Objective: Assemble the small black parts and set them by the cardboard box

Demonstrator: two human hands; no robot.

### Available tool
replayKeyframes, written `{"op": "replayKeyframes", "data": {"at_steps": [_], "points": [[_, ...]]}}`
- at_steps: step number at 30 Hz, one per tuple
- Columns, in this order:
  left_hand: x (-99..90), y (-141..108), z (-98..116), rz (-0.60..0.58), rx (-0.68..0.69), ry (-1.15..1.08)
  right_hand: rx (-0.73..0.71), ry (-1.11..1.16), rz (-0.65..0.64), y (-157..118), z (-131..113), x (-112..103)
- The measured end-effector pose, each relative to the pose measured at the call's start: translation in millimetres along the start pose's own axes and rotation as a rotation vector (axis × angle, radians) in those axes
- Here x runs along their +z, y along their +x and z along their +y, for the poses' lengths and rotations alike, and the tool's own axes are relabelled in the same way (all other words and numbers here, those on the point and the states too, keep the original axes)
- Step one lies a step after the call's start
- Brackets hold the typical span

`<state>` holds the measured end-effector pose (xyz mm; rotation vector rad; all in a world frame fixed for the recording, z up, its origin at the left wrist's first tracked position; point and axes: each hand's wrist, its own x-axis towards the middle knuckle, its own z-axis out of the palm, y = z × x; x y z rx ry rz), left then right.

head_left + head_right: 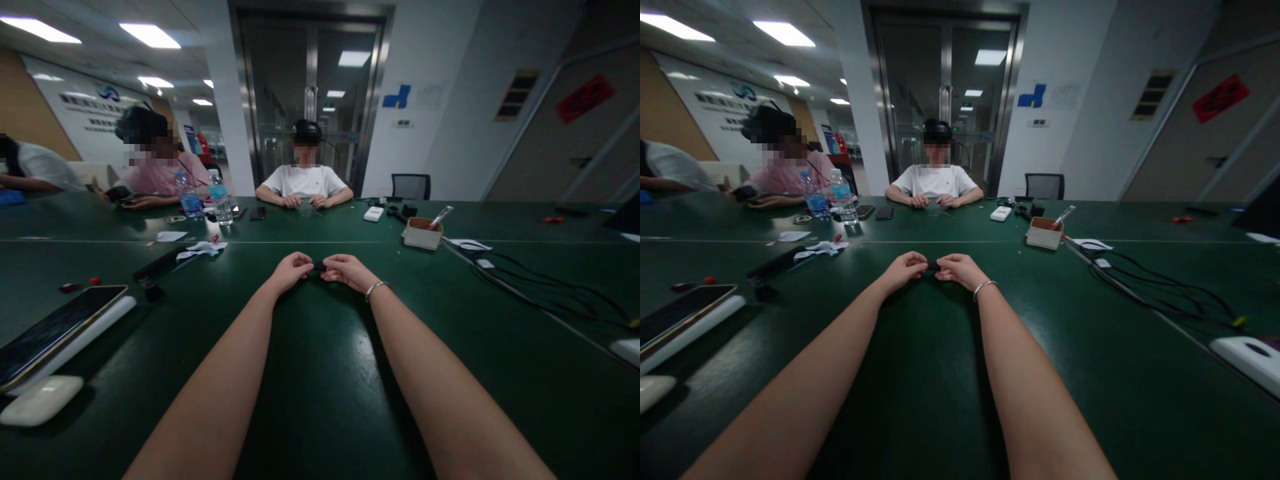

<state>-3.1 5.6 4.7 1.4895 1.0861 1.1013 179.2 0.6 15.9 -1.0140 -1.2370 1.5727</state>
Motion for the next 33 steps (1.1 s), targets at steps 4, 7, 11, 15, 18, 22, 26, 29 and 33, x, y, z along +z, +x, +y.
{"op": "replayKeyframes", "data": {"at_steps": [4,7,11,15,18,22,26,29,33], "points": [[1.0,-0.3,3.5,0.000,-0.100,-0.001,-0.007,-0.001,-0.010,0.0,0.5,-0.7],[2.3,0.6,3.7,-0.003,-0.090,0.037,-0.006,0.008,-0.023,1.3,1.6,-2.1],[3.1,0.5,2.3,0.003,-0.090,0.022,-0.012,0.018,-0.026,3.8,3.4,-4.5],[2.8,0.2,0.0,-0.030,-0.052,0.084,-0.015,0.020,-0.024,3.8,3.9,-4.8],[2.9,-0.2,-0.8,-0.030,-0.030,0.077,-0.015,0.027,-0.022,2.3,3.0,-3.7],[3.1,-0.1,-1.4,-0.004,-0.013,0.104,-0.014,0.028,-0.026,0.6,1.5,-2.4],[2.8,0.5,-1.8,-0.011,-0.024,0.099,-0.013,0.025,-0.036,1.2,1.4,-2.7],[2.4,0.6,-2.3,-0.020,0.001,0.117,-0.011,0.027,-0.032,1.6,1.8,-2.8],[2.2,0.3,-3.3,-0.009,0.008,0.118,-0.009,0.036,-0.031,1.1,1.8,-2.3]]}}
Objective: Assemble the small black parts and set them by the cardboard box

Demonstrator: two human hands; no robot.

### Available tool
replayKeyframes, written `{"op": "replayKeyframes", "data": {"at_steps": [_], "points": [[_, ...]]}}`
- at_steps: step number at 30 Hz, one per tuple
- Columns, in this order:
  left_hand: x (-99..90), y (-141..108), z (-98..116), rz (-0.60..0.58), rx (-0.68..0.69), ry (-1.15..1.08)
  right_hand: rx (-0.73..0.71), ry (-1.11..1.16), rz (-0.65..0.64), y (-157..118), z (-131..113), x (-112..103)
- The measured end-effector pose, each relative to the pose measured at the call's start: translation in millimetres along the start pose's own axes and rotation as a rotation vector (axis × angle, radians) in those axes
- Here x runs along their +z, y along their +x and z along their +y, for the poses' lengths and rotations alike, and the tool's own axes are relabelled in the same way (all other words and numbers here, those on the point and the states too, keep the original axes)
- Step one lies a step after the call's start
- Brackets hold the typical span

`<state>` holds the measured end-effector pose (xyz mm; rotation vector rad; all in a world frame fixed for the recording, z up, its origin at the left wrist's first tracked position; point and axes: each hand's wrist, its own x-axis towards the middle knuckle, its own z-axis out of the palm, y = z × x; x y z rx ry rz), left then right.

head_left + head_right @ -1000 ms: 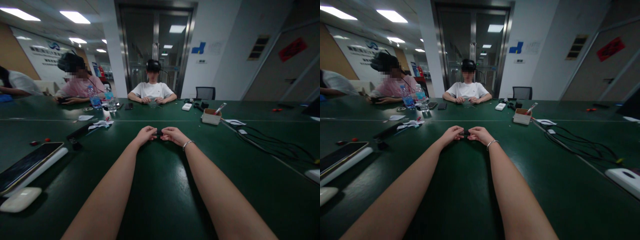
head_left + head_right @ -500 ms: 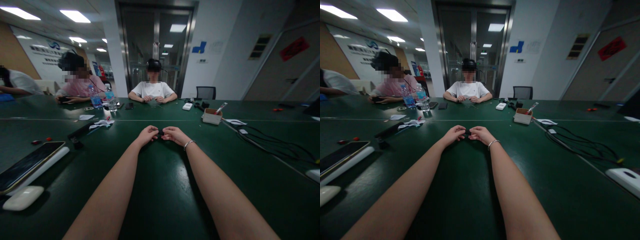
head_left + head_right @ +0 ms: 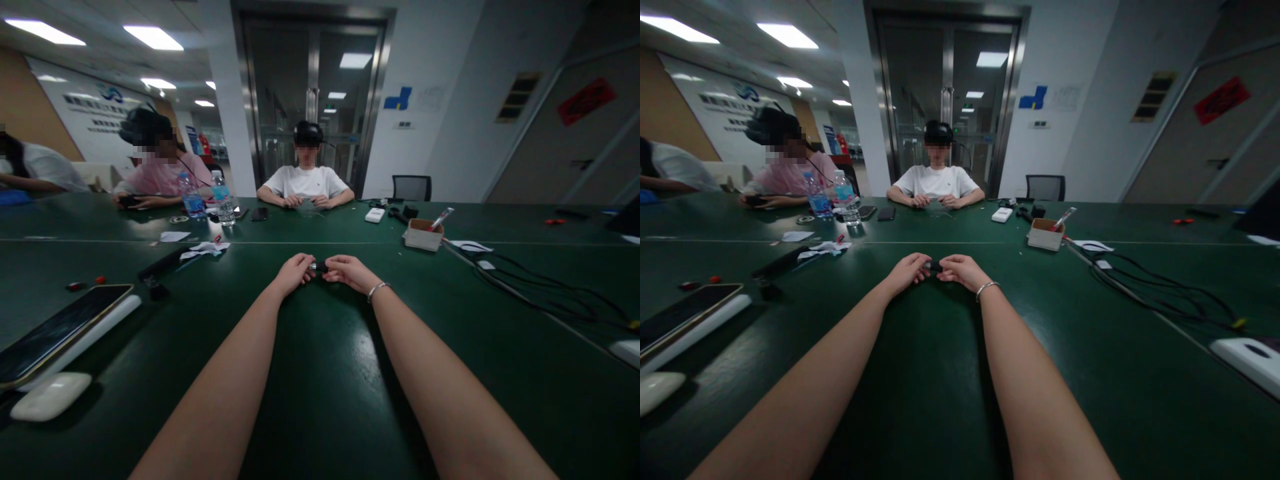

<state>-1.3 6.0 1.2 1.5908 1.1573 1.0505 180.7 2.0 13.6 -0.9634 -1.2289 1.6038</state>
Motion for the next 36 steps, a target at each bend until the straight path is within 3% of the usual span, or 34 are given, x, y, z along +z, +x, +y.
{"op": "replayKeyframes", "data": {"at_steps": [20,36], "points": [[-0.7,2.8,-6.0,0.047,0.042,-0.005,0.007,-0.021,-0.007,-0.4,-1.0,0.6],[-0.4,0.6,-2.6,0.002,0.027,0.024,-0.004,-0.021,-0.012,-1.4,-0.9,0.9]]}}
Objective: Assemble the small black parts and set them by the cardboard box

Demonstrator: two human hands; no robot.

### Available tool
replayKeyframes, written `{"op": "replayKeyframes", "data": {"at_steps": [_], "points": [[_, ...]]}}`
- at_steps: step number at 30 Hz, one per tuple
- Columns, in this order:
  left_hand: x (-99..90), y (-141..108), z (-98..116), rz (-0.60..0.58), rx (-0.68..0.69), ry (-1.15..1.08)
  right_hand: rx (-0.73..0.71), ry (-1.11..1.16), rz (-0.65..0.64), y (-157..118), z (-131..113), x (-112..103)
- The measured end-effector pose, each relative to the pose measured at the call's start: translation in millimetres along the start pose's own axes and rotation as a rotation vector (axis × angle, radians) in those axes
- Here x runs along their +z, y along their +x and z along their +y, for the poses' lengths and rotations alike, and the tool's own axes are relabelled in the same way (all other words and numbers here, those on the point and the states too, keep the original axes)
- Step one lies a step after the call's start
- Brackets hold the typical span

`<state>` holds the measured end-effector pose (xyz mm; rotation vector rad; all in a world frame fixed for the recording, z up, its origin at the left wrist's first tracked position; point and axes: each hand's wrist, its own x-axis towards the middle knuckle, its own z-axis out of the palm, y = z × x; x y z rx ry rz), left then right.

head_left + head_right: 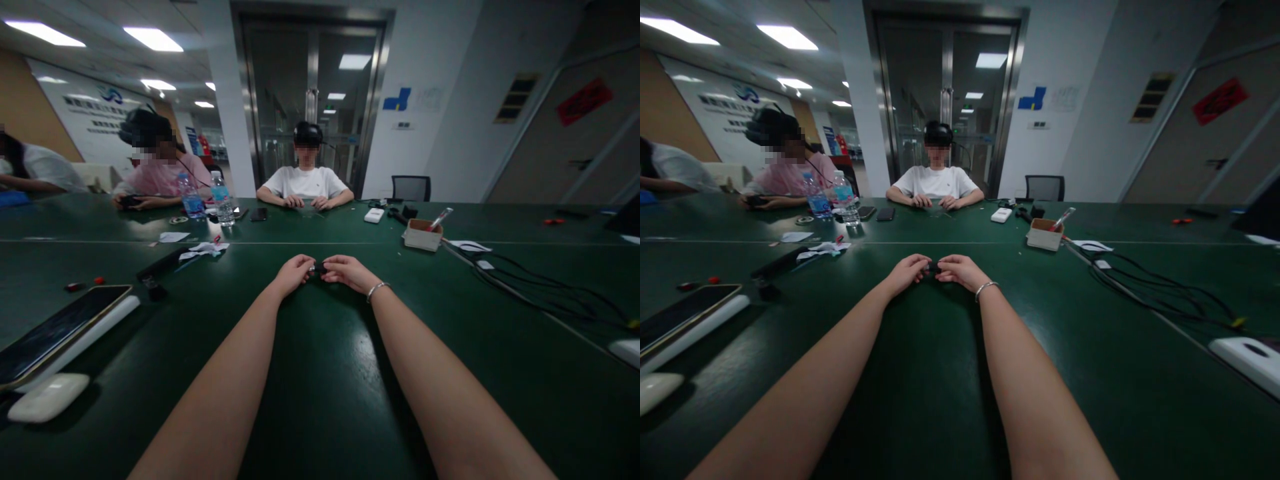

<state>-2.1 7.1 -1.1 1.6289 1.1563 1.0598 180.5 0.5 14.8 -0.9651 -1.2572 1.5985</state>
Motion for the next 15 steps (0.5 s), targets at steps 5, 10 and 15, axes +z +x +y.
{"op": "replayKeyframes", "data": {"at_steps": [5,10,15], "points": [[-0.5,-0.6,2.5,0.002,-0.001,-0.019,0.003,0.002,-0.004,0.7,0.3,-0.4],[-0.4,0.7,-0.1,-0.017,-0.002,-0.003,0.001,0.000,-0.010,0.5,-0.1,-0.5],[-0.5,0.8,-1.7,0.007,-0.006,-0.015,-0.002,-0.006,-0.011,0.1,-0.4,0.0]]}}
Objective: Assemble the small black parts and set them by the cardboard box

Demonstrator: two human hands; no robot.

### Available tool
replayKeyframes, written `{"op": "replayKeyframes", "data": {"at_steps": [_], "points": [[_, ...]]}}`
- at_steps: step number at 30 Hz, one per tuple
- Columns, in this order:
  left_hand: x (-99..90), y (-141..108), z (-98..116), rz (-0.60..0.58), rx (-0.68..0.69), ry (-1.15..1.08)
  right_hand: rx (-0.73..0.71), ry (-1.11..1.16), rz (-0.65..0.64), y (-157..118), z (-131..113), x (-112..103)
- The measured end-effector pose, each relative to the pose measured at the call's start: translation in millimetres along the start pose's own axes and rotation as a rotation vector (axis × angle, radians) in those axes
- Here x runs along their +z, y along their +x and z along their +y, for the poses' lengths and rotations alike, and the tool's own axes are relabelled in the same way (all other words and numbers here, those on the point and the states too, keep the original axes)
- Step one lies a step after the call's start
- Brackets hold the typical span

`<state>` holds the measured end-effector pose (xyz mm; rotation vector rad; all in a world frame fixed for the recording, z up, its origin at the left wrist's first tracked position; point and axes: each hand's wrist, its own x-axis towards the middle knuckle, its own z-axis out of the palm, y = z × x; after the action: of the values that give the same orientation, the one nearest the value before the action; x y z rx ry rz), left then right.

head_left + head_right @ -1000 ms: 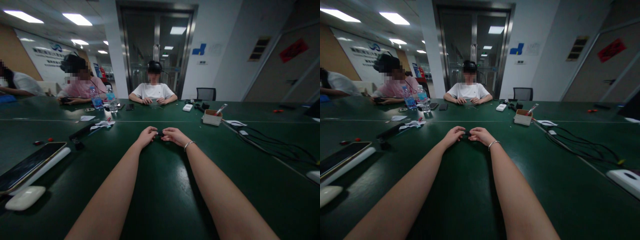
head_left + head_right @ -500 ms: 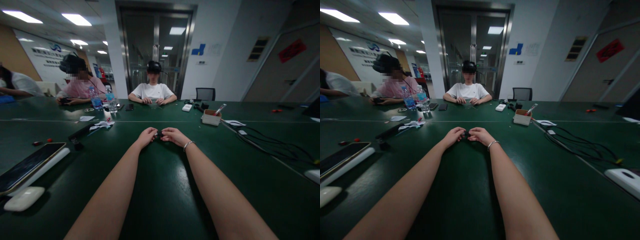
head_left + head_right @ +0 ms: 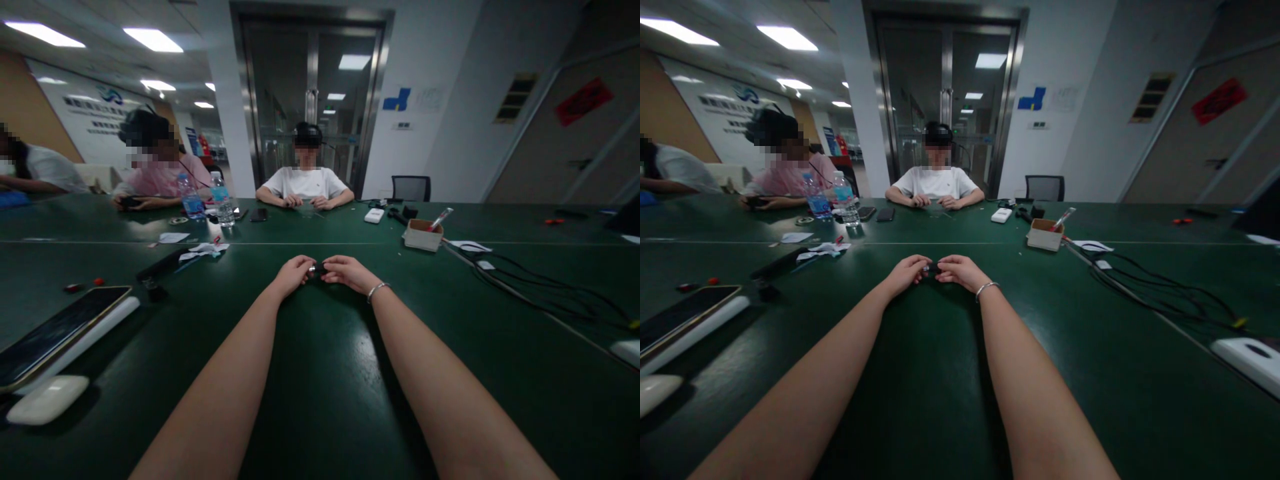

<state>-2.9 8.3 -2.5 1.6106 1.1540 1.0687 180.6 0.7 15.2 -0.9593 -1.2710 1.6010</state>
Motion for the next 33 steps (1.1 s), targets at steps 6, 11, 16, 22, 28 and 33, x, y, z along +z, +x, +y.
{"op": "replayKeyframes", "data": {"at_steps": [6,11,16,22,28,33], "points": [[-0.3,-1.5,2.4,0.001,0.017,-0.003,0.006,0.021,0.003,-1.3,-0.9,1.1],[0.3,-4.3,6.7,-0.054,0.007,-0.013,0.011,-0.002,-0.012,-2.2,-1.2,1.2],[-1.1,-3.7,7.2,-0.038,0.015,-0.041,-0.016,-0.014,-0.057,-1.0,-1.6,-0.4],[-1.3,-3.4,8.3,-0.053,0.022,-0.070,-0.008,-0.142,-0.039,3.6,0.1,3.1],[-0.2,-4.4,7.9,-0.020,0.001,-0.085,-0.085,-0.059,-0.108,-0.3,-0.7,-0.2],[-0.1,-4.2,6.5,-0.021,0.014,-0.074,-0.020,-0.173,-0.079,2.1,0.1,2.8]]}}
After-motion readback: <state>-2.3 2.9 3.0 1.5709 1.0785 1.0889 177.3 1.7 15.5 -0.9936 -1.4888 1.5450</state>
